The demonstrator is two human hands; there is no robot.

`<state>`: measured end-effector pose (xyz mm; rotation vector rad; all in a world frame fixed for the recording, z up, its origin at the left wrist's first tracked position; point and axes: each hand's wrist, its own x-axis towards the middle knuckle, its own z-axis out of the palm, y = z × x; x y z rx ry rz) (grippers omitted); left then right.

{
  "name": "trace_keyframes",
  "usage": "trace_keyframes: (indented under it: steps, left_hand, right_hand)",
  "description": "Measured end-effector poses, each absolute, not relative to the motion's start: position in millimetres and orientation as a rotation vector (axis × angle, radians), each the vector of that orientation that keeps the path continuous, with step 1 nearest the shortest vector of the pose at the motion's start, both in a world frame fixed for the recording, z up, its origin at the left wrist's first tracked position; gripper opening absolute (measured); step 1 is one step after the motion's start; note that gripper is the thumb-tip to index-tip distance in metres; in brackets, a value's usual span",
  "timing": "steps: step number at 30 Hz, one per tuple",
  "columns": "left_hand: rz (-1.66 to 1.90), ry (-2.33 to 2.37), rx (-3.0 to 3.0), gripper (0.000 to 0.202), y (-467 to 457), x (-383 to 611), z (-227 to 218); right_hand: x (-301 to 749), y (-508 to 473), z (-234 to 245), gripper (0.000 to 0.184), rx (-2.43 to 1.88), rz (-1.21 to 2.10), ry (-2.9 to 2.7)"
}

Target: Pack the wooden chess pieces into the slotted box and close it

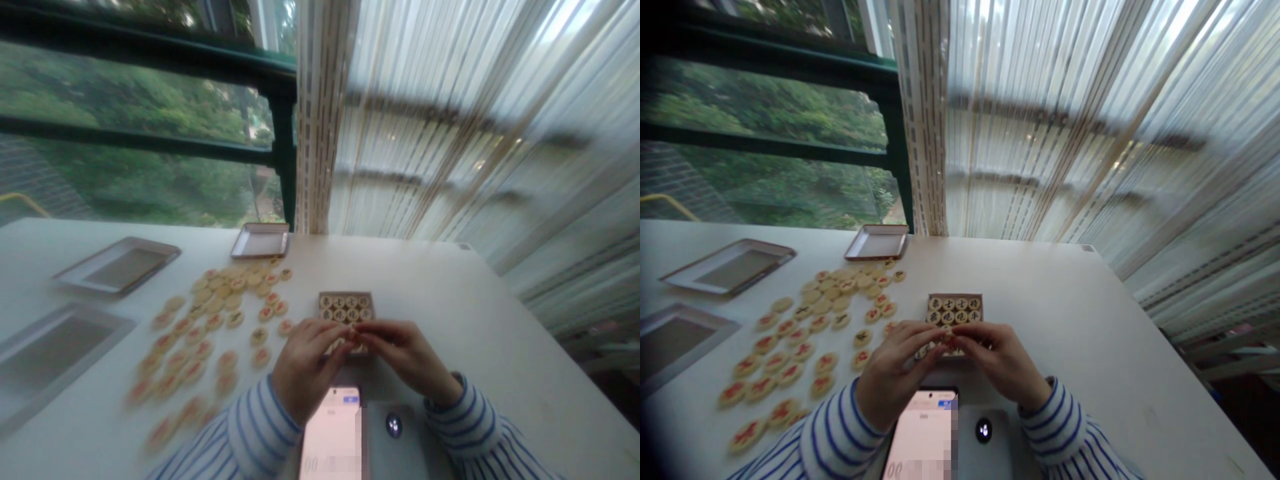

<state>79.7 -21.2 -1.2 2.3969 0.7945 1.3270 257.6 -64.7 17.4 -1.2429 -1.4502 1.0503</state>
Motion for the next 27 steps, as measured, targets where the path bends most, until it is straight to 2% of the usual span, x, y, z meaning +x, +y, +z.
trace_keyframes:
  steps: [9,13,16,27]
  left_hand:
    - [1.061,1.002,1.848,0.015,-22.4,82.7,-5.3]
    - [1.019,1.052,1.735,0.017,-21.7,82.5,-2.9]
    - [1.022,1.064,1.709,0.018,-21.4,82.8,-3.2]
    - [1.073,1.115,1.856,0.019,-24.5,84.1,-6.1]
  right_hand:
    - [259.2,-66.2,15.1,0.017,-1.285,0.796,-1.62]
    - [257.4,-66.6,16.7,0.022,-1.212,0.618,-1.786]
    - [256.6,-67.5,18.4,0.027,-1.215,0.448,-1.899]
    - [262.0,-67.2,19.7,0.02,-1.316,0.143,-2.079]
